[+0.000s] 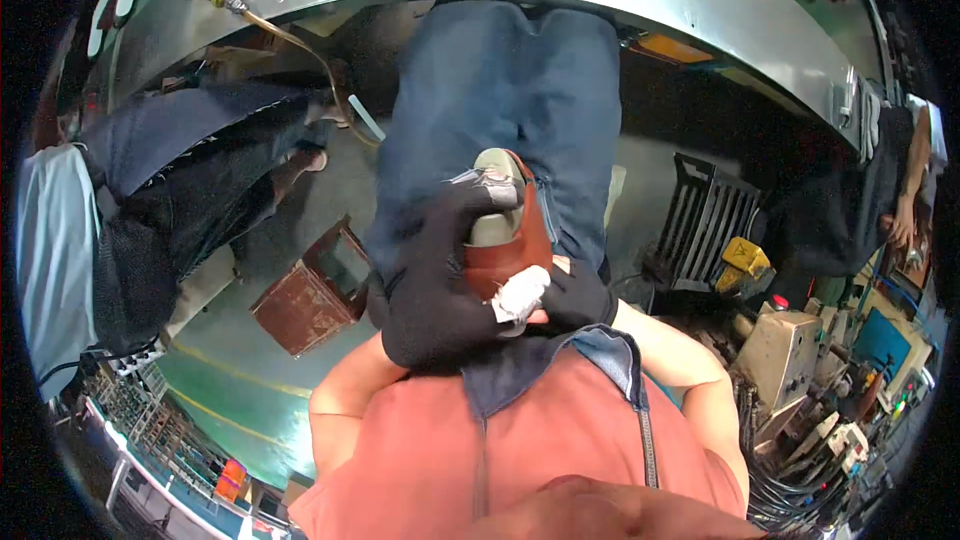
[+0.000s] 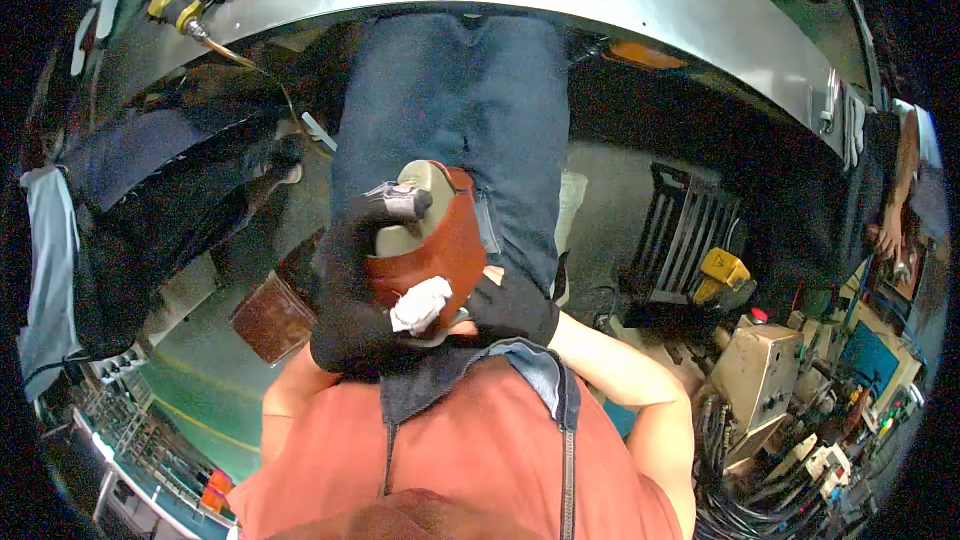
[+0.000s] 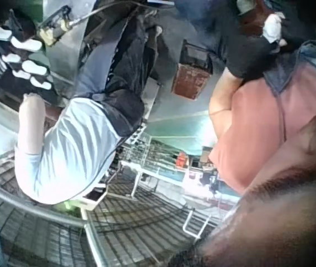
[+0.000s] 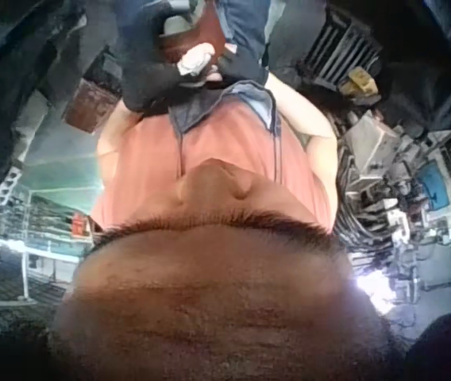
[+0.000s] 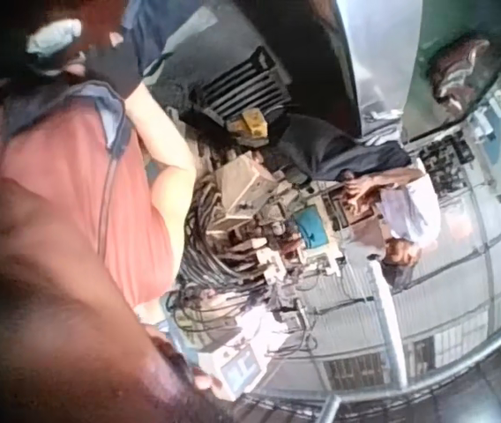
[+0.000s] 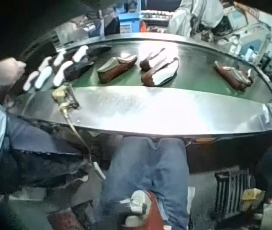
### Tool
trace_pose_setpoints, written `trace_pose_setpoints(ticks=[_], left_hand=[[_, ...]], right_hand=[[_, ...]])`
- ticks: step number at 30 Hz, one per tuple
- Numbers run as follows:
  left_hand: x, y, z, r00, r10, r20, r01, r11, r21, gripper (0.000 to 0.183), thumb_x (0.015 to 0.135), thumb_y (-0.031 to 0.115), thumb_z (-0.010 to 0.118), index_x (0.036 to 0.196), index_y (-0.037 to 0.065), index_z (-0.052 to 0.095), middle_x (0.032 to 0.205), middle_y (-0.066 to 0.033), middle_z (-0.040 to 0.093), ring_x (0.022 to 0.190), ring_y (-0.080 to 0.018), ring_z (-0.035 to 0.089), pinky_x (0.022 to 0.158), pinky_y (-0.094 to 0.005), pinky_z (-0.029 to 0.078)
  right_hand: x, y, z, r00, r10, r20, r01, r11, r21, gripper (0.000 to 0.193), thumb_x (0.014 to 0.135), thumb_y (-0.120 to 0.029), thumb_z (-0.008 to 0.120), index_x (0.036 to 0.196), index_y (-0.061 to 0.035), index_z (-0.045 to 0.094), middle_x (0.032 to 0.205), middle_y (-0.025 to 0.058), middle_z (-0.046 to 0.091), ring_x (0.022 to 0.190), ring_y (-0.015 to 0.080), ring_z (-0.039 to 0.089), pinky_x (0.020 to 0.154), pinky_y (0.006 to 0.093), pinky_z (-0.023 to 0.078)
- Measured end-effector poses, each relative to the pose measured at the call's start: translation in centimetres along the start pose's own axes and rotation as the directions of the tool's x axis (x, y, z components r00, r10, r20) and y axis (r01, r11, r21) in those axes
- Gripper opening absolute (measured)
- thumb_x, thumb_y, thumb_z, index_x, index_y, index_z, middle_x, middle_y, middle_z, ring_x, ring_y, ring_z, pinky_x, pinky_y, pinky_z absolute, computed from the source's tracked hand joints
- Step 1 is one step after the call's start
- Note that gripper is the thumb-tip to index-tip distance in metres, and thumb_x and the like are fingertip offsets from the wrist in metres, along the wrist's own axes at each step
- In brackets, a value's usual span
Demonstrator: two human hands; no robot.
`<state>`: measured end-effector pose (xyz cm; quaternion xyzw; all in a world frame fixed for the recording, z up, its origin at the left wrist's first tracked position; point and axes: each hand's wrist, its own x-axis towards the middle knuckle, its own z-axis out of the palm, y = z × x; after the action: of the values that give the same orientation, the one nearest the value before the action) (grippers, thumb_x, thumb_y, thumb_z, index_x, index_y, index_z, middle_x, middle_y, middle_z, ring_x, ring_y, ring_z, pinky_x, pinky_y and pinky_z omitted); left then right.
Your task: The person uses a pair of pliers to trim excess white material from the sole of a brown shoe. They repeatedly pick up shoes from a conveyor belt, hold them on their lap, and scrape the edges of the sole with the tool before placing the shoe back on the belt.
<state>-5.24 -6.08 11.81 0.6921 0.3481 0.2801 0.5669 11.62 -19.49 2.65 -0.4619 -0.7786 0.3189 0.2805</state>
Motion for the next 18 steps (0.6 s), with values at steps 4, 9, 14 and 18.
trace_pose_setpoints(ticks=[4,9,14,18], left_hand=[[1.1,-5.4,0.7,0.988,0.156,-0.015,-0.156,0.968,-0.197,0.063,0.082,0.035,0.065,0.131,0.003,0.043,0.131,-0.0155,0.048,0.122,-0.0286,0.045,0.107,-0.0395,0.032],[6.7,-18.3,-0.4,0.915,-0.27,0.299,0.402,0.659,-0.636,0.056,0.097,0.039,0.04,0.14,0.004,0.032,0.14,-0.0143,0.04,0.126,-0.0245,0.042,0.107,-0.0361,0.034],[11.3,-8.4,0.0,0.945,-0.277,0.173,0.322,0.882,-0.344,0.047,0.096,0.031,0.041,0.133,0.001,0.04,0.122,-0.016,0.053,0.107,-0.023,0.055,0.091,-0.0342,0.046],[9.6,-8.1,4.3,0.985,-0.154,-0.077,0.164,0.708,0.687,0.042,0.09,0.021,0.054,0.126,0.001,0.047,0.102,-0.0184,0.064,0.092,-0.0219,0.062,0.078,-0.0319,0.05]], right_hand=[[-1.8,3.1,0.6,1.0,0.006,-0.002,-0.006,1.0,0.01,0.046,0.08,-0.041,0.063,0.106,-0.0031,0.062,0.109,0.0174,0.06,0.1,0.0318,0.061,0.086,0.0413,0.05],[6.0,-0.9,-8.8,0.948,0.318,-0.034,-0.314,0.946,0.085,0.031,0.091,-0.033,0.054,0.085,-0.0039,0.061,0.071,0.0111,0.059,0.064,0.0233,0.059,0.06,0.0376,0.047],[10.5,-0.4,-13.7,0.718,0.693,0.067,-0.54,0.494,0.682,0.046,0.098,-0.044,0.038,0.086,-0.0047,0.058,0.069,0.0029,0.057,0.057,0.0101,0.054,0.055,0.0256,0.047],[9.9,7.5,-10.8,0.507,0.817,0.276,-0.662,0.164,0.731,0.05,0.095,-0.052,0.04,0.087,-0.0066,0.06,0.067,0.0038,0.058,0.054,0.0119,0.056,0.053,0.0272,0.048]])
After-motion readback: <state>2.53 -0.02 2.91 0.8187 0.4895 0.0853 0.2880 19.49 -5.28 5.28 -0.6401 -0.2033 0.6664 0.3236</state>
